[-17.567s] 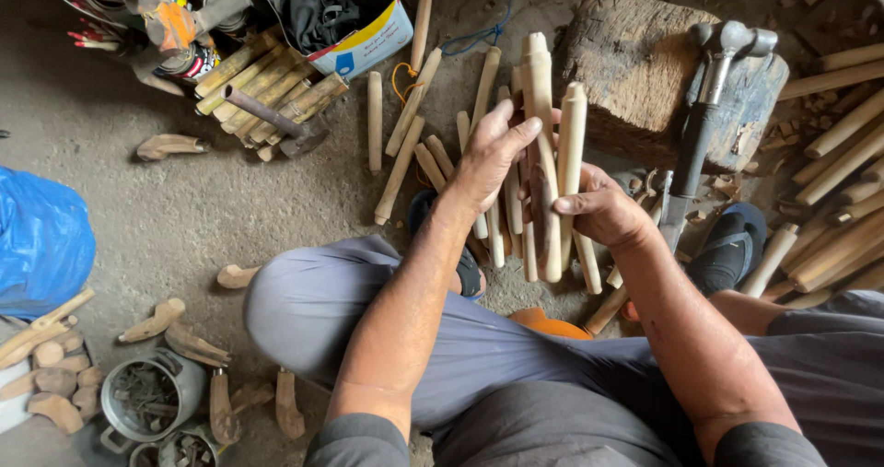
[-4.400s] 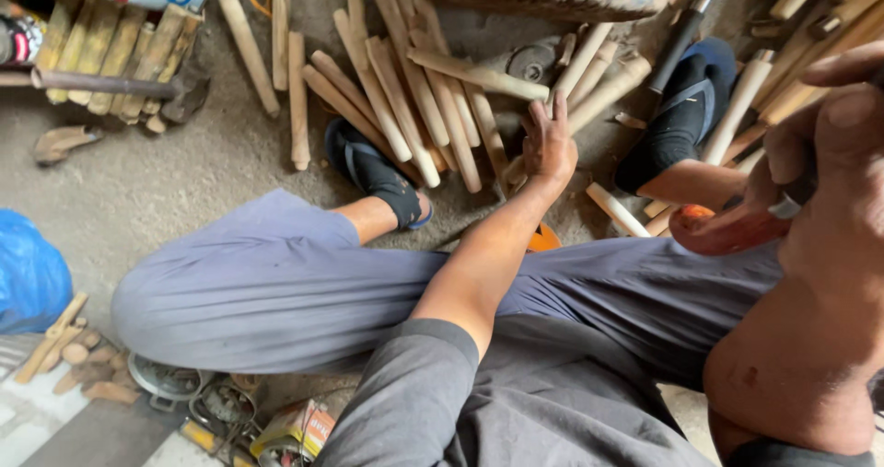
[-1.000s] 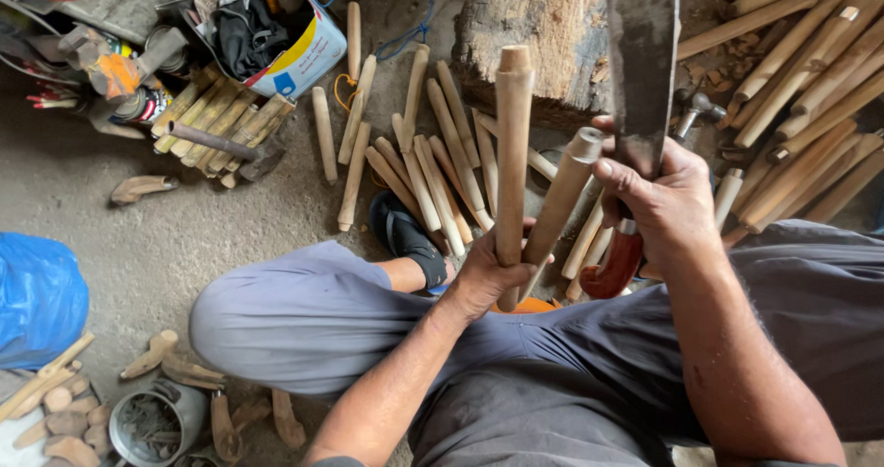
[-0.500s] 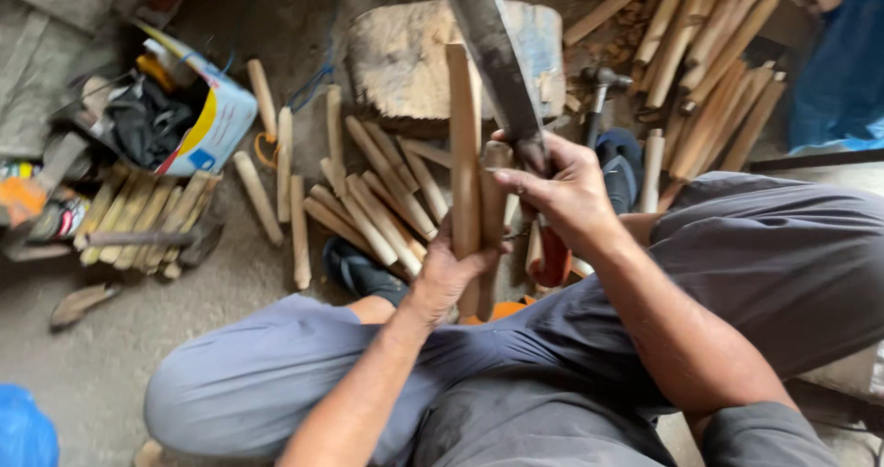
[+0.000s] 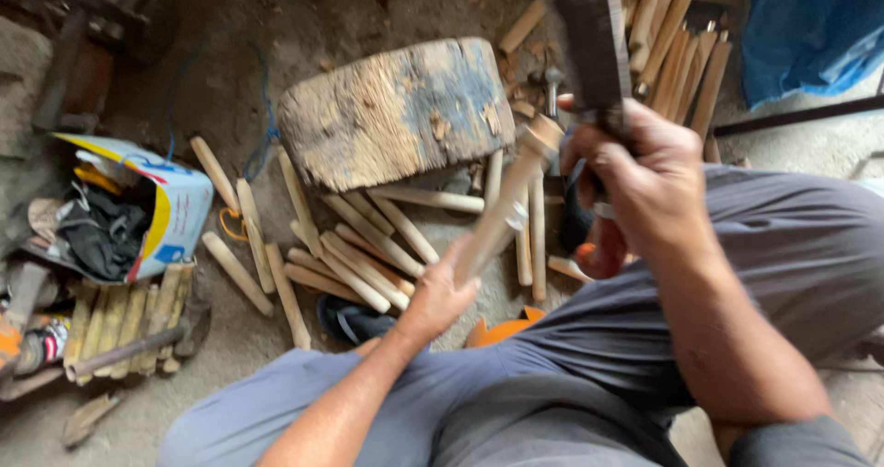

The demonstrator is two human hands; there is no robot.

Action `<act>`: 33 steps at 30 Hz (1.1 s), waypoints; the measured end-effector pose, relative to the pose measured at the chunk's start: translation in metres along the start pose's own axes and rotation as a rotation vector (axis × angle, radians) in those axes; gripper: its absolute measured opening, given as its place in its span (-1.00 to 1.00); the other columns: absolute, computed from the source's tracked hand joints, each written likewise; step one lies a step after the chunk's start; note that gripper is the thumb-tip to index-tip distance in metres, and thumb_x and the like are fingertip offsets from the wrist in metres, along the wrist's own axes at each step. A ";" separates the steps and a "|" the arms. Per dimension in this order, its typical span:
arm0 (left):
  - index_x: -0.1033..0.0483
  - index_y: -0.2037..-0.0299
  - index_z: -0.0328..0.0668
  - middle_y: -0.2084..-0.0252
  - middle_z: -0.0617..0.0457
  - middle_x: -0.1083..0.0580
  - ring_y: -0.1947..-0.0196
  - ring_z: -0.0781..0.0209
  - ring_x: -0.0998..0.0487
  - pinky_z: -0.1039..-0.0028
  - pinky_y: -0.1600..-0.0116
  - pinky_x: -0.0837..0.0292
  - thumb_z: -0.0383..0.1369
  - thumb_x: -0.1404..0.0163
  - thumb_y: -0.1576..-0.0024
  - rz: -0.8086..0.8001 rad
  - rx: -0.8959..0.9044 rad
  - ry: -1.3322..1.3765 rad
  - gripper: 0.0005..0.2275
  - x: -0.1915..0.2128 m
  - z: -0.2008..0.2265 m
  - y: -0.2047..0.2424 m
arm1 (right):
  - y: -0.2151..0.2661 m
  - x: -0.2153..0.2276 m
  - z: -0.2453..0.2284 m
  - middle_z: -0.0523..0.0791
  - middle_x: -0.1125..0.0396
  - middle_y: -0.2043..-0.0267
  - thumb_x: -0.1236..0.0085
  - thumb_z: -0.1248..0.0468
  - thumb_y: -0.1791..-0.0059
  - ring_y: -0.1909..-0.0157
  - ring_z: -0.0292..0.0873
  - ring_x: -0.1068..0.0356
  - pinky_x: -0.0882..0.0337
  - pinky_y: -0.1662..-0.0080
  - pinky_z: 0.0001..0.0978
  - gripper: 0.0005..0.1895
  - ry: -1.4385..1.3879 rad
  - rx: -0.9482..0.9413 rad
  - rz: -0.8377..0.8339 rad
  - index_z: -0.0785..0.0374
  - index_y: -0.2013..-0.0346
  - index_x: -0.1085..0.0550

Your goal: The person sits on the floor and shapes wooden dowels using a hammer and a large knife. They repeatedly pick up dowels, insert metal sleeves, and strike them with a hammer to secure the fit. The person also uses the knife to shave and smooth the ends of the dowels.

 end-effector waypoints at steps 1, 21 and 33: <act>-0.23 -0.38 -0.02 -0.08 -0.22 -0.50 -0.04 -0.19 -0.58 0.17 -0.13 -0.51 -0.47 -0.06 -0.04 0.003 -0.155 -0.102 -0.39 -0.001 0.008 -0.001 | 0.000 0.006 -0.020 -0.12 -0.43 0.38 0.00 0.46 -0.16 0.52 -0.38 -0.32 -0.33 0.46 -0.54 -0.81 0.024 0.064 -0.022 0.39 -0.02 -0.52; 0.19 -0.50 -0.27 -0.35 -0.40 -0.27 -0.32 -0.17 -0.37 0.25 -0.35 -0.28 -0.39 -0.12 0.00 -0.026 0.100 0.088 -0.12 -0.029 -0.168 -0.064 | -0.030 -0.019 -0.068 -0.16 -0.33 0.48 -0.11 0.24 -0.21 0.53 -0.38 -0.28 -0.23 0.47 -0.62 -0.72 -0.038 0.210 -0.172 0.41 -0.12 -0.49; 0.08 -0.47 -0.29 -0.47 -0.44 0.02 -0.49 -0.34 0.05 0.00 -0.50 0.12 -0.10 -0.11 -0.13 0.427 0.561 -0.457 -0.20 0.067 -0.199 -0.069 | -0.029 -0.026 -0.075 -0.17 -0.35 0.47 -0.07 0.25 -0.16 0.53 -0.41 -0.27 -0.21 0.48 -0.65 -0.72 0.010 0.169 -0.173 0.37 -0.09 -0.48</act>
Point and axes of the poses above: each hand's wrist, its own y-axis away from the middle knuckle, its own x-axis out of the back of the hand, z = x × y, the point moved 6 cm from there along -y, towards the middle knuckle
